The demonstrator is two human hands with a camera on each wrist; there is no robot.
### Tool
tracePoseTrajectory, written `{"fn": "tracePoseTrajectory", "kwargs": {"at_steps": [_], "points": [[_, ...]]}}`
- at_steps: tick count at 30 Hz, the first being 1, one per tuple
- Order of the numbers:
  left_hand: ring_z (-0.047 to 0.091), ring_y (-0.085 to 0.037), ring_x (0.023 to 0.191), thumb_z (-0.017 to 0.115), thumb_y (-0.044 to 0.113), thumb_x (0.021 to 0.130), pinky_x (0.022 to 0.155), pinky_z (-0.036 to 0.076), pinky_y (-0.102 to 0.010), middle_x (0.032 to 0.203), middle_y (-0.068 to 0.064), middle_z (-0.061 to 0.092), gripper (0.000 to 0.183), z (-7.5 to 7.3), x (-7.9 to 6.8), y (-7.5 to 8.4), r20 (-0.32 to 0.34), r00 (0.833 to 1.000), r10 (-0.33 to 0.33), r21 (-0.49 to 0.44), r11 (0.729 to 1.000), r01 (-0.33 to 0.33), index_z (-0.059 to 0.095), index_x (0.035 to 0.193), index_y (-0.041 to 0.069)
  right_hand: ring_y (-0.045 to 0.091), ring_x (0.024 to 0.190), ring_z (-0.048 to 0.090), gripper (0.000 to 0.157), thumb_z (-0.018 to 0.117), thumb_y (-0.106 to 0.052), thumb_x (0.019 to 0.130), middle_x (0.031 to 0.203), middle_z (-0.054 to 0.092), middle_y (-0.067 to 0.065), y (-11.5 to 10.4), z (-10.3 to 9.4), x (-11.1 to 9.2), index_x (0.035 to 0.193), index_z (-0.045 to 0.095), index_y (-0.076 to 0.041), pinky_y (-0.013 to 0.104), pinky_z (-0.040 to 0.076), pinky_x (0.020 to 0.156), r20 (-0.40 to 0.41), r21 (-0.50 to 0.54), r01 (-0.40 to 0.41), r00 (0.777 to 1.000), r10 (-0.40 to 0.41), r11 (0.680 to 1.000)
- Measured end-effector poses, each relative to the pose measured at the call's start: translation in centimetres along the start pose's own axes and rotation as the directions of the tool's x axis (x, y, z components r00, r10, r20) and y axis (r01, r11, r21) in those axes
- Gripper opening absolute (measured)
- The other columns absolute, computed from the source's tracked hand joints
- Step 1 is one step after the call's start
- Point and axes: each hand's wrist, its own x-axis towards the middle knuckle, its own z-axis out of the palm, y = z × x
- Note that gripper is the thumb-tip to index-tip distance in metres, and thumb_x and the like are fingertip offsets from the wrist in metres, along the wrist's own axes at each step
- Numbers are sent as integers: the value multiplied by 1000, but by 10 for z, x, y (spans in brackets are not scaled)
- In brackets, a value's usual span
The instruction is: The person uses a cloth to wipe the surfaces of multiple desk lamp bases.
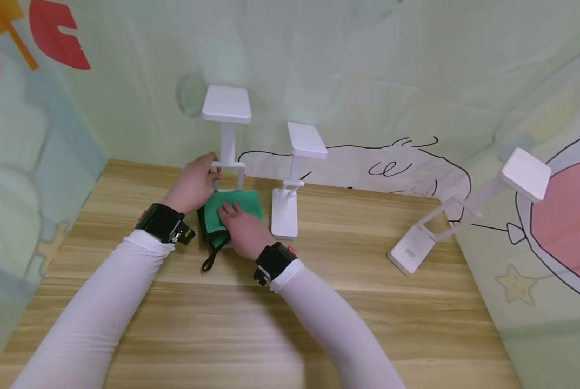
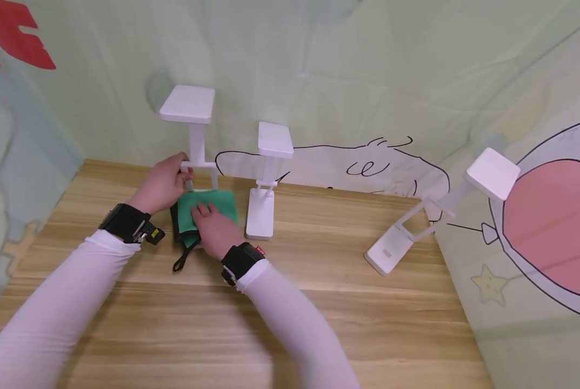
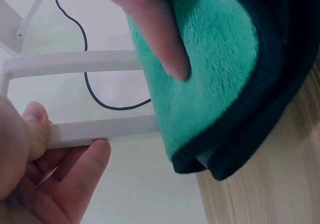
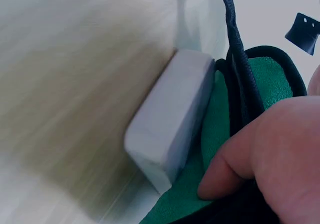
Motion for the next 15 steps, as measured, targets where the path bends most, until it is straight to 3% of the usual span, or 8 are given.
{"fn": "tracePoseTrajectory", "kwargs": {"at_steps": [8, 15], "points": [[60, -28, 83, 50, -3, 99, 70, 50, -45, 93, -15, 60, 7, -1, -4, -2, -14, 1000, -25, 16, 1000, 25, 52, 105, -2, 33, 140, 29, 65, 60, -2, 92, 156, 34, 11, -13, 5, -35, 152, 36, -8, 38, 39, 108, 33, -73, 56, 998, -54, 996], [58, -27, 81, 54, -1, 98, 72, 50, -47, 92, -13, 60, 7, 3, -1, 1, -20, 1000, -2, 46, 999, 3, 54, 105, -1, 30, 140, 30, 66, 63, -5, 91, 156, 35, 10, -24, 2, -60, 152, 37, -9, 36, 40, 107, 54, -79, 84, 995, -80, 993]]}}
